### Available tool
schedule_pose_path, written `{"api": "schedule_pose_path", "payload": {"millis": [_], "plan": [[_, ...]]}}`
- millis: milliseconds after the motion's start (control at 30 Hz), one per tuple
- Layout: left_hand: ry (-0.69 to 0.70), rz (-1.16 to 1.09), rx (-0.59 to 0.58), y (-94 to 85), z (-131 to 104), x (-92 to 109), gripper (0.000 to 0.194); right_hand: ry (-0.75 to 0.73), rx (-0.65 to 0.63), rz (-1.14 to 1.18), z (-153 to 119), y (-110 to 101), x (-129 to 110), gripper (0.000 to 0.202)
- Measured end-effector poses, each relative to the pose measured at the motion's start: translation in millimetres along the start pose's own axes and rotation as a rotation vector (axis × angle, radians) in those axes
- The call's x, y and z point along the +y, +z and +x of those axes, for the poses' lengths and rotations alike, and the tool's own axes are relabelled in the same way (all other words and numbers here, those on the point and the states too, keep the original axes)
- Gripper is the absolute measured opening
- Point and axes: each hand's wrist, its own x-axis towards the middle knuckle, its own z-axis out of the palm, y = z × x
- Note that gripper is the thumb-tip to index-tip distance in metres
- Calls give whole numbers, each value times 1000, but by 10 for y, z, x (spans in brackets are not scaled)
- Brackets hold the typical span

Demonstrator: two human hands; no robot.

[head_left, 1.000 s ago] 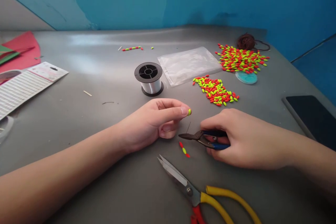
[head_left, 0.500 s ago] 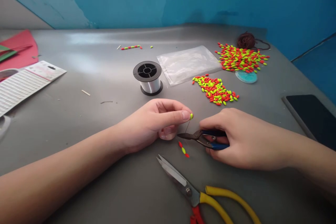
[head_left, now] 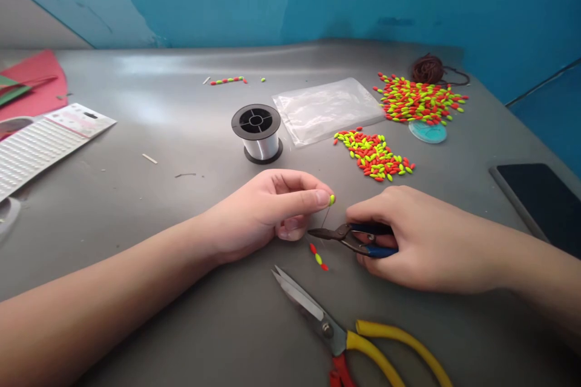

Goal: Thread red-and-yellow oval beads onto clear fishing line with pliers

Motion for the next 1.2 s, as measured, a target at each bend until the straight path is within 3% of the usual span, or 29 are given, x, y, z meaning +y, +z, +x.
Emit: {"api": "schedule_pose_path", "payload": {"millis": [1200], "plan": [[22, 20, -16, -5, 7, -1, 23, -12, 22, -21, -9, -9, -14, 22]]}}
